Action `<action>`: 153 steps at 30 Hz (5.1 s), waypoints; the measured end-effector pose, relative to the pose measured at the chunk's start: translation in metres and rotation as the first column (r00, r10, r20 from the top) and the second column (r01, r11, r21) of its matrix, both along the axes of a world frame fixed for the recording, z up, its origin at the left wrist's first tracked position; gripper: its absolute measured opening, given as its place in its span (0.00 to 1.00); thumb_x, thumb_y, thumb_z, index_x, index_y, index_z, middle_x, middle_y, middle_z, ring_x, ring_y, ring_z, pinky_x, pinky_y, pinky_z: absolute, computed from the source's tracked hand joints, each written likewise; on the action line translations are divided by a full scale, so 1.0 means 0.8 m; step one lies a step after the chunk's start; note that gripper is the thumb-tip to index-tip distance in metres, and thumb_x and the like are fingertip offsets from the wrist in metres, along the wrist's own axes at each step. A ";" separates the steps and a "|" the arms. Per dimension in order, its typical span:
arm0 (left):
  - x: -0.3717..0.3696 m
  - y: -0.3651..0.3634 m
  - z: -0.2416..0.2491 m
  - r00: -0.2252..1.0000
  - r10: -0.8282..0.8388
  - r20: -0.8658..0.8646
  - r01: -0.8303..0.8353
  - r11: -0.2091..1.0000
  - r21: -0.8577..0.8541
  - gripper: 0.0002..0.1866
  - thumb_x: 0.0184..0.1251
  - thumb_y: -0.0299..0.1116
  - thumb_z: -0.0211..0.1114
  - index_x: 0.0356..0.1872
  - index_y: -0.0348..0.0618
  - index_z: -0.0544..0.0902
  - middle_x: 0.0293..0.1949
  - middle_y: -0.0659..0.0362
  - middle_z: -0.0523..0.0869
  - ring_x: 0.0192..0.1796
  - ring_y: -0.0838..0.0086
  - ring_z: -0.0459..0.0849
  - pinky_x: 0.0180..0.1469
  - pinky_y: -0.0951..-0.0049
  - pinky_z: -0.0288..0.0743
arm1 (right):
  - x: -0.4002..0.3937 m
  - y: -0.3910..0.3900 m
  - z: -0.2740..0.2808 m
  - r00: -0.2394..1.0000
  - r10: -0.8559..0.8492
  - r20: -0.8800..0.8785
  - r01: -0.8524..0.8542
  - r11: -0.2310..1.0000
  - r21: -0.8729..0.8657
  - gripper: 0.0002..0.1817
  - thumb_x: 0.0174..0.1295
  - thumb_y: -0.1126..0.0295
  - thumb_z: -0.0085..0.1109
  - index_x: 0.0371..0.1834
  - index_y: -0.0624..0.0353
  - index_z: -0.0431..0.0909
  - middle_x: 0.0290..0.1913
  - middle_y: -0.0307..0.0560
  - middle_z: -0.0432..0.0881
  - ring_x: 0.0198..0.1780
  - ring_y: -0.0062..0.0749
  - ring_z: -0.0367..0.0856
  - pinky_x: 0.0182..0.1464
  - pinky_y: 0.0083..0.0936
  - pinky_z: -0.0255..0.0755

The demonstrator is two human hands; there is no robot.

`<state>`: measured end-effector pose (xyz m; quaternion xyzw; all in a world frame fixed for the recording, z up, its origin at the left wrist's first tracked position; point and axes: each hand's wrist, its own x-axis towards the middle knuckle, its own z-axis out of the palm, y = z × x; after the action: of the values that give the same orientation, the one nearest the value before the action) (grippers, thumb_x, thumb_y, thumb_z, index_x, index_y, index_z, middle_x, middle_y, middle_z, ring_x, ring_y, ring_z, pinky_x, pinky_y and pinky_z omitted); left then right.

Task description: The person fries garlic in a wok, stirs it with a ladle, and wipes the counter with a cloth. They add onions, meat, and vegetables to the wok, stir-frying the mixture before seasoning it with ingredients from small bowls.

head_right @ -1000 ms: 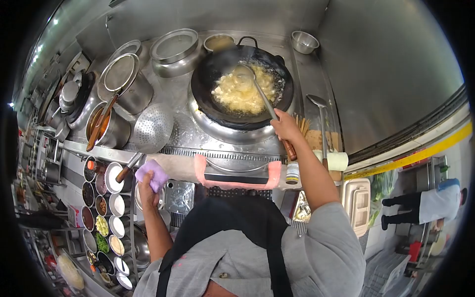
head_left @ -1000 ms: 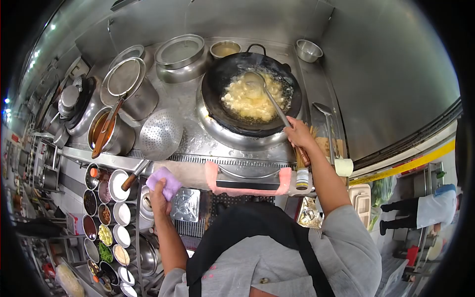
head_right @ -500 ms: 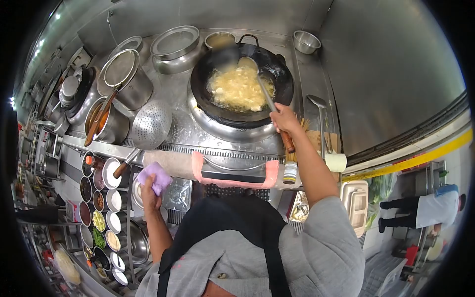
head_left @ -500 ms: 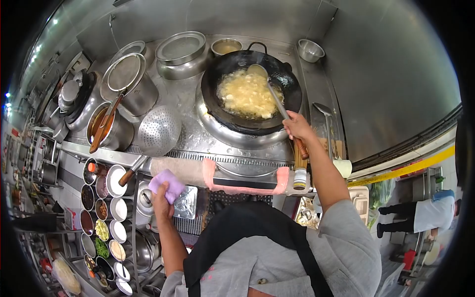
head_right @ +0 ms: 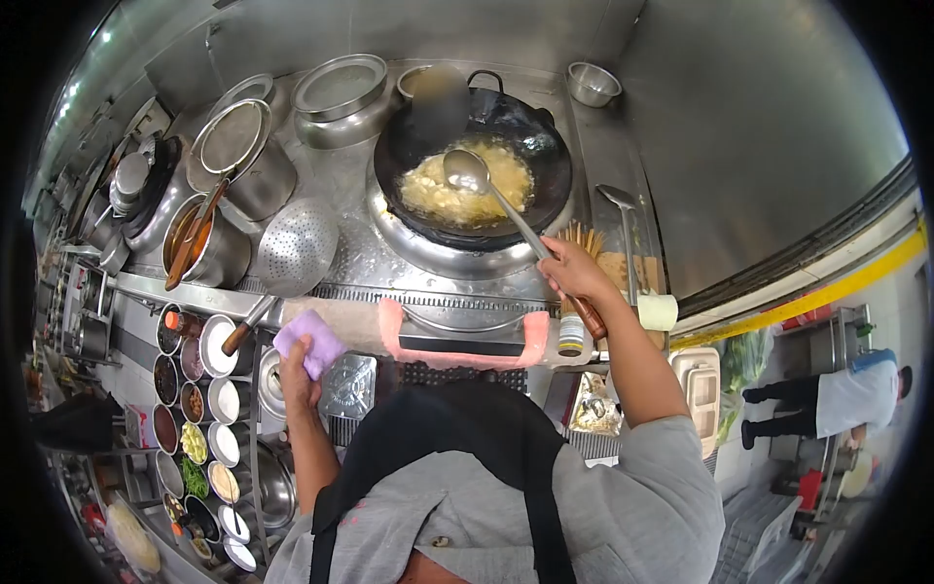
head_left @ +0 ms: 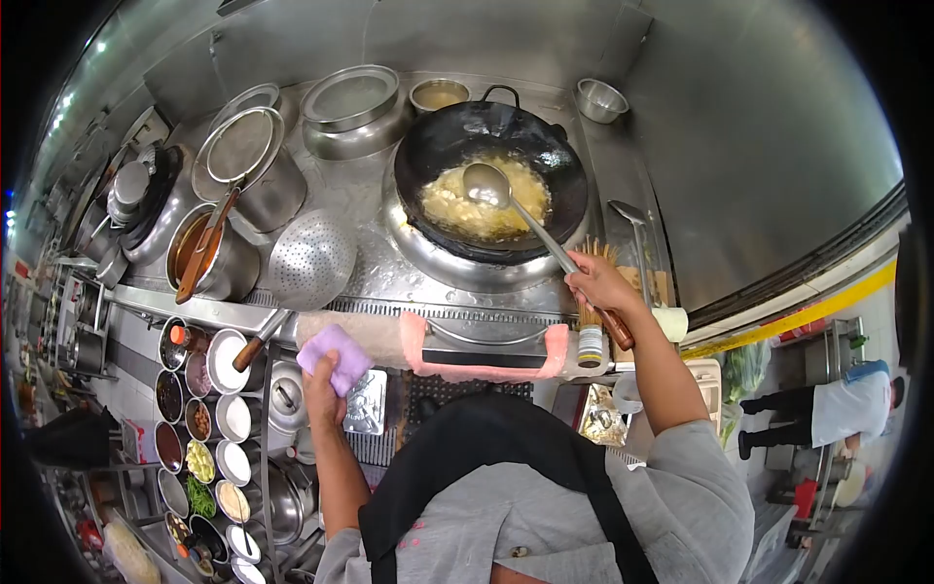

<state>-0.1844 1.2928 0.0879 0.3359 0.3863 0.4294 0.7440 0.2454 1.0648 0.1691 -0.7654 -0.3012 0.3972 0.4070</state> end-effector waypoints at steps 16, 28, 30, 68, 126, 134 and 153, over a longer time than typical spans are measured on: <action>-0.028 0.022 -0.003 0.990 -0.137 0.021 0.137 0.991 0.013 0.29 0.62 0.32 0.68 0.64 0.37 0.70 0.52 0.55 0.80 0.53 0.66 0.82 0.55 0.64 0.80 | 0.036 0.013 -0.096 0.762 -0.274 0.586 0.294 0.954 0.064 0.24 0.66 0.70 0.55 0.65 0.66 0.71 0.31 0.47 0.79 0.23 0.25 0.77 0.22 0.26 0.73; -0.043 0.032 0.001 0.980 -0.196 0.015 0.196 0.980 0.028 0.31 0.61 0.33 0.69 0.65 0.39 0.70 0.52 0.55 0.79 0.52 0.68 0.81 0.53 0.67 0.79 | -0.072 0.063 -0.006 0.866 -0.252 -0.432 0.317 0.945 0.085 0.06 0.69 0.74 0.54 0.46 0.61 0.74 0.29 0.39 0.75 0.22 0.19 0.71 0.19 0.18 0.64; -0.053 0.031 -0.003 0.974 -0.227 -0.008 0.227 0.974 0.024 0.32 0.60 0.33 0.70 0.65 0.40 0.70 0.52 0.56 0.80 0.51 0.69 0.81 0.52 0.68 0.79 | -0.080 0.046 0.007 0.894 -0.247 -0.375 0.281 0.959 0.039 0.08 0.69 0.73 0.53 0.49 0.61 0.74 0.29 0.39 0.76 0.22 0.18 0.71 0.19 0.18 0.65; 0.017 -0.142 -0.066 0.976 -0.124 -0.176 0.110 0.990 -0.088 0.24 0.61 0.26 0.64 0.60 0.40 0.73 0.45 0.58 0.81 0.46 0.69 0.83 0.50 0.68 0.80 | 0.065 -0.098 -0.044 0.780 -0.155 0.606 0.095 0.987 0.131 0.30 0.64 0.68 0.56 0.71 0.56 0.69 0.56 0.64 0.82 0.52 0.52 0.84 0.55 0.36 0.75; -0.323 -0.315 -0.246 0.692 0.244 -0.680 -0.481 0.857 -0.183 0.16 0.57 0.27 0.64 0.48 0.38 0.79 0.35 0.57 0.83 0.37 0.66 0.83 0.40 0.67 0.79 | -0.427 0.631 0.015 0.685 0.477 -0.550 -0.189 0.846 0.498 0.42 0.62 0.56 0.69 0.70 0.65 0.56 0.54 0.54 0.74 0.34 0.32 0.80 0.26 0.31 0.83; -0.282 -0.188 -0.164 0.799 0.003 -0.602 -0.185 0.952 -0.242 0.18 0.55 0.26 0.63 0.50 0.37 0.78 0.37 0.57 0.82 0.38 0.68 0.83 0.39 0.68 0.78 | -0.262 0.335 -0.009 0.811 0.585 -0.029 -0.479 0.691 0.541 0.16 0.69 0.69 0.58 0.57 0.64 0.76 0.26 0.39 0.77 0.22 0.19 0.76 0.24 0.21 0.74; 0.143 -0.040 0.008 0.884 -0.467 -0.040 0.462 0.882 -0.095 0.19 0.68 0.38 0.60 0.54 0.38 0.75 0.44 0.54 0.82 0.42 0.66 0.85 0.43 0.64 0.84 | 0.131 -0.251 -0.114 0.329 0.032 0.944 0.518 0.830 -0.209 0.15 0.60 0.70 0.58 0.49 0.64 0.76 0.47 0.59 0.80 0.49 0.61 0.80 0.55 0.47 0.75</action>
<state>-0.0704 1.2610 0.0944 0.4008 0.3349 0.2119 0.8261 0.3503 0.8642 0.0777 -0.9637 -0.2435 -0.1074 0.0219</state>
